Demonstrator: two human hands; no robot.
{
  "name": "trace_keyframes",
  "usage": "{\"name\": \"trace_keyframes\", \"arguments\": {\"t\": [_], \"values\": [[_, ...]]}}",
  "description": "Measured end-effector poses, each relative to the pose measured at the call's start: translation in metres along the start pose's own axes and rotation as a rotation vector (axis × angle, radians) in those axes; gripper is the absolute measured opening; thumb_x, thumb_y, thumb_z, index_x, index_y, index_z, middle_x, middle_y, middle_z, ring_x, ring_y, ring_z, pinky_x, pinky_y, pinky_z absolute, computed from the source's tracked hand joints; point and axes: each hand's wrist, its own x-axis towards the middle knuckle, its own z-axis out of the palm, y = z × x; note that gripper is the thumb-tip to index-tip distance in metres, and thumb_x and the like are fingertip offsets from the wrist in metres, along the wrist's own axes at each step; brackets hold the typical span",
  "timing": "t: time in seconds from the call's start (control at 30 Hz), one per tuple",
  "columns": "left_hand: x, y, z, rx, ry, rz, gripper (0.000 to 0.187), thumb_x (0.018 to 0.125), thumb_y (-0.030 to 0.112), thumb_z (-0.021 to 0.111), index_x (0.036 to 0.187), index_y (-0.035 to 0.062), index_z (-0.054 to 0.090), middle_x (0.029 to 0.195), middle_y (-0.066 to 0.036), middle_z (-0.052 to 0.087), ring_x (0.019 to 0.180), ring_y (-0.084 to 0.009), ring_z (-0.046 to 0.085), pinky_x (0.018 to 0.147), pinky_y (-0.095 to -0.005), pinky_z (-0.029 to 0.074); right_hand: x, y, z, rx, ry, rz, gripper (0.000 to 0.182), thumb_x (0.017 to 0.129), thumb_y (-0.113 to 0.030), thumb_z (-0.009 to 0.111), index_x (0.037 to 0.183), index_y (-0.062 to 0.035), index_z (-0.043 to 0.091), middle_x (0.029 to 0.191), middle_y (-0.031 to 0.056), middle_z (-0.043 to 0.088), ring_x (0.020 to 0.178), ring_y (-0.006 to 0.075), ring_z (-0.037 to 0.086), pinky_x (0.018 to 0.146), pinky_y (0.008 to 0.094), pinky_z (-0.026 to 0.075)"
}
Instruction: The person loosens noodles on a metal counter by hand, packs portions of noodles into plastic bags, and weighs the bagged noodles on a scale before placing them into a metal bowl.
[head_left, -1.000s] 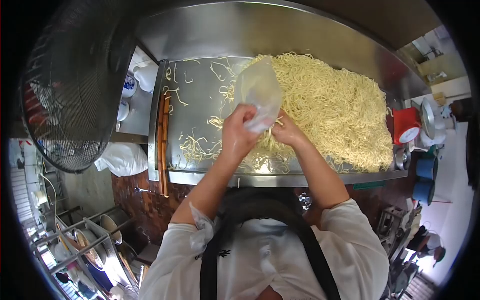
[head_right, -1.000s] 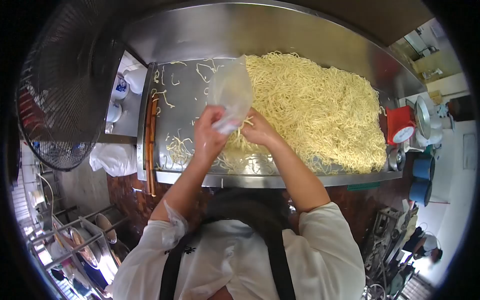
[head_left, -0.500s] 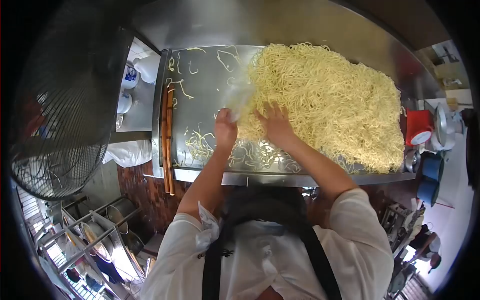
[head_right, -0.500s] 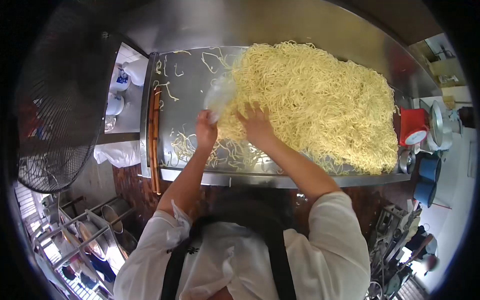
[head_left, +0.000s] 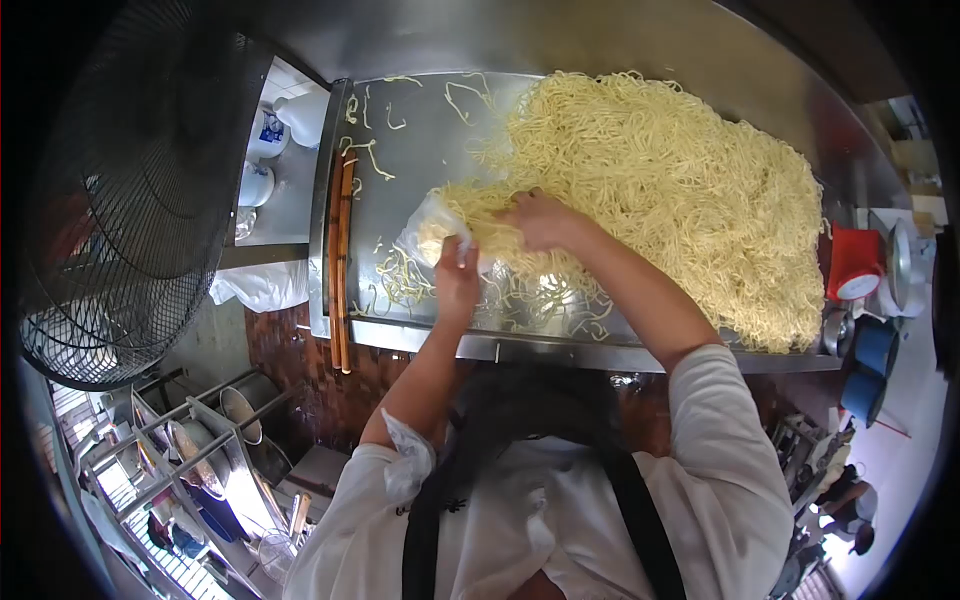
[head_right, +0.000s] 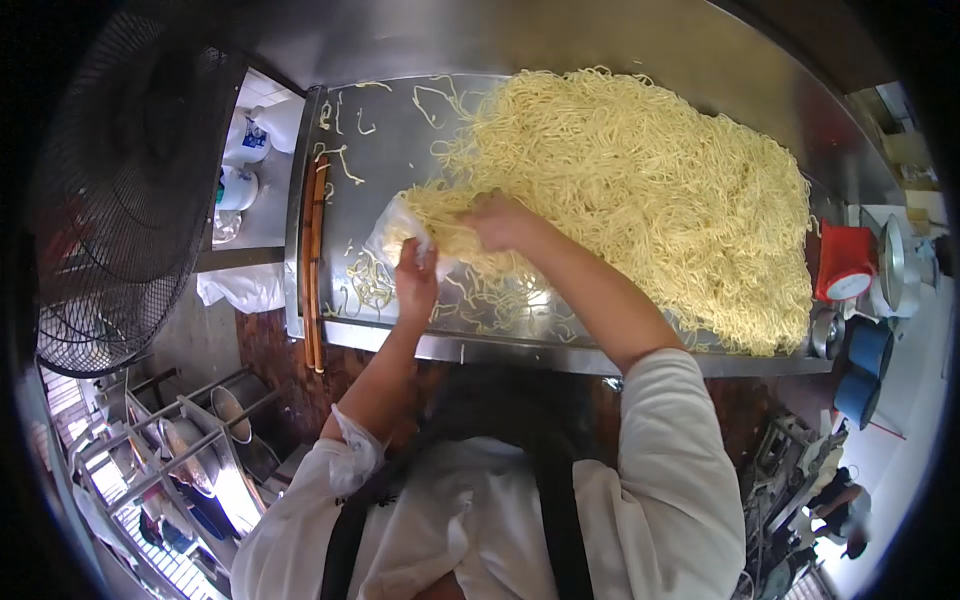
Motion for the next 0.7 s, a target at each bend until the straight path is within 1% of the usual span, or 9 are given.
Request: {"name": "trace_keyframes", "arguments": {"t": [0.03,0.07,0.17,0.27,0.37,0.43,0.5,0.63,0.7], "values": [[0.007,-0.007,-0.007,0.000,0.011,-0.050,0.026,0.095,0.024,0.059,0.106,0.0007,0.055,0.087,-0.024,0.064,0.079,-0.0415,0.063,0.067,-0.0457,0.048,-0.009,-0.008,-0.001,-0.278,-0.035,0.064,0.084,0.074,-0.011,0.071,0.149,-0.0242,0.036,0.156,0.0161,0.029,0.141,0.0375,0.033,0.110,0.0524,0.036],[0.013,-0.015,-0.014,0.002,0.019,-0.104,0.028,0.095,0.025,0.059,0.108,0.0006,0.055,0.088,-0.025,0.064,0.080,-0.0421,0.063,0.068,-0.0463,0.048,0.000,-0.003,0.014,-0.284,0.179,-0.043,0.084,0.074,-0.014,0.073,0.148,-0.0280,0.038,0.157,0.0143,0.026,0.138,0.0425,0.035,0.103,0.0628,0.038],[0.034,-0.015,-0.015,0.004,0.084,-0.125,0.030,0.097,0.026,0.056,0.112,0.0007,0.054,0.090,-0.026,0.064,0.082,-0.0441,0.062,0.070,-0.0481,0.046,0.038,0.001,0.026,-0.280,0.244,-0.215,0.067,0.078,-0.011,0.067,0.141,-0.0204,0.048,0.144,0.0178,0.044,0.127,0.0364,0.047,0.095,0.0519,0.047],[0.056,-0.009,-0.008,-0.009,0.063,-0.123,0.027,0.097,0.021,0.054,0.112,-0.0008,0.054,0.089,-0.026,0.063,0.082,-0.0454,0.060,0.071,-0.0480,0.046,0.101,0.008,0.053,-0.075,-0.051,-0.172,0.078,0.075,-0.011,0.074,0.146,-0.0164,0.041,0.136,0.0181,0.051,0.116,0.0319,0.056,0.095,0.0445,0.048],[0.044,0.007,-0.010,0.182,-0.005,0.568,0.023,0.095,0.015,0.056,0.112,-0.0007,0.054,0.088,-0.026,0.063,0.082,-0.0453,0.061,0.070,-0.0497,0.047,0.092,0.008,0.055,0.620,0.048,-0.310,0.056,0.082,-0.011,0.069,0.135,-0.0064,0.050,0.123,0.0145,0.061,0.105,0.0263,0.062,0.089,0.0398,0.050],[0.000,0.033,-0.015,0.113,0.010,0.689,0.024,0.091,0.006,0.058,0.114,-0.0002,0.053,0.086,-0.025,0.063,0.079,-0.0437,0.063,0.067,-0.0479,0.048,0.075,0.000,0.045,0.669,0.185,-0.364,0.044,0.087,-0.012,0.065,0.129,-0.0027,0.055,0.117,0.0135,0.065,0.103,0.0255,0.063,0.089,0.0401,0.050],[-0.046,0.058,-0.002,-0.030,0.014,0.270,0.028,0.085,-0.002,0.060,0.112,0.0000,0.052,0.080,-0.023,0.061,0.072,-0.0408,0.062,0.065,-0.0437,0.049,0.068,-0.006,0.042,0.635,0.175,-0.243,0.044,0.088,-0.014,0.065,0.129,-0.0037,0.056,0.116,0.0152,0.065,0.105,0.0273,0.062,0.091,0.0419,0.049],[-0.010,0.032,-0.011,-0.218,-0.018,0.016,0.022,0.089,0.001,0.057,0.110,0.0006,0.050,0.082,-0.022,0.061,0.073,-0.0413,0.064,0.063,-0.0458,0.049,0.051,-0.016,0.048,0.577,0.153,0.011,0.043,0.089,-0.018,0.065,0.129,-0.0057,0.056,0.113,0.0185,0.064,0.110,0.0309,0.060,0.096,0.0455,0.047],[0.012,0.023,-0.020,-0.084,0.012,0.118,0.019,0.090,0.001,0.055,0.108,0.0016,0.050,0.083,-0.024,0.063,0.075,-0.0435,0.064,0.062,-0.0477,0.049,-0.019,-0.009,0.058,-0.151,0.599,-0.121,0.042,0.090,-0.022,0.059,0.130,-0.0121,0.057,0.113,0.0180,0.067,0.101,0.0374,0.065,0.085,0.0479,0.052]]}}
